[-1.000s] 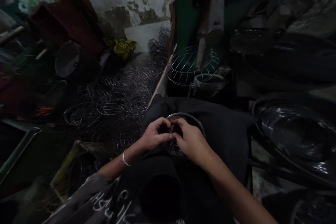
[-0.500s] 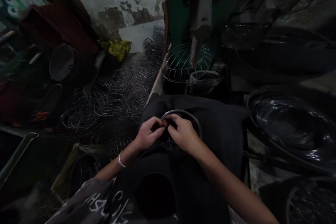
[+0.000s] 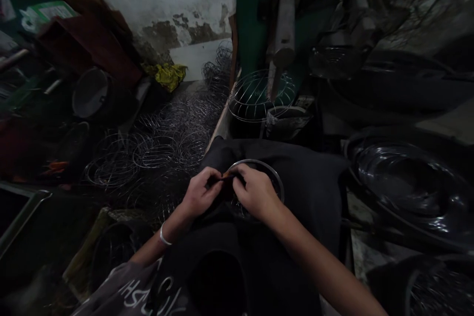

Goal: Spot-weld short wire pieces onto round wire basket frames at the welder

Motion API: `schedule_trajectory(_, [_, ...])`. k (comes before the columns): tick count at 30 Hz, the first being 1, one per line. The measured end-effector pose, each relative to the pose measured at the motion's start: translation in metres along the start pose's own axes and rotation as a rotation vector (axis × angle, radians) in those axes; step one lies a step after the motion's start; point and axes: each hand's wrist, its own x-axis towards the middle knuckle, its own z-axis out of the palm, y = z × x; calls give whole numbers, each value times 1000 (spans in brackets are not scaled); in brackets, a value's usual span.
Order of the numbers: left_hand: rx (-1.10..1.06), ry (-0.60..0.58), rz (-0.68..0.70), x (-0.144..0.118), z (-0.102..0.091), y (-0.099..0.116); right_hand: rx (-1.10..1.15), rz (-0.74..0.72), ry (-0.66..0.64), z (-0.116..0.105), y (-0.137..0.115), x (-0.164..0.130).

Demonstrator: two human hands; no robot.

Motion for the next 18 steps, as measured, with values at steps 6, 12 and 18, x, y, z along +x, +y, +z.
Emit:
schedule_trajectory(6, [58, 144, 230, 0, -28, 30, -180, -12, -98, -8, -10, 9])
schedule_trajectory(12, [-123, -54, 236, -3, -11, 42, -113, -84, -64, -14, -27, 24])
schedule_trajectory(18, [-85, -10, 53, -5, -6, 24, -182, -143, -26, -12, -27, 21])
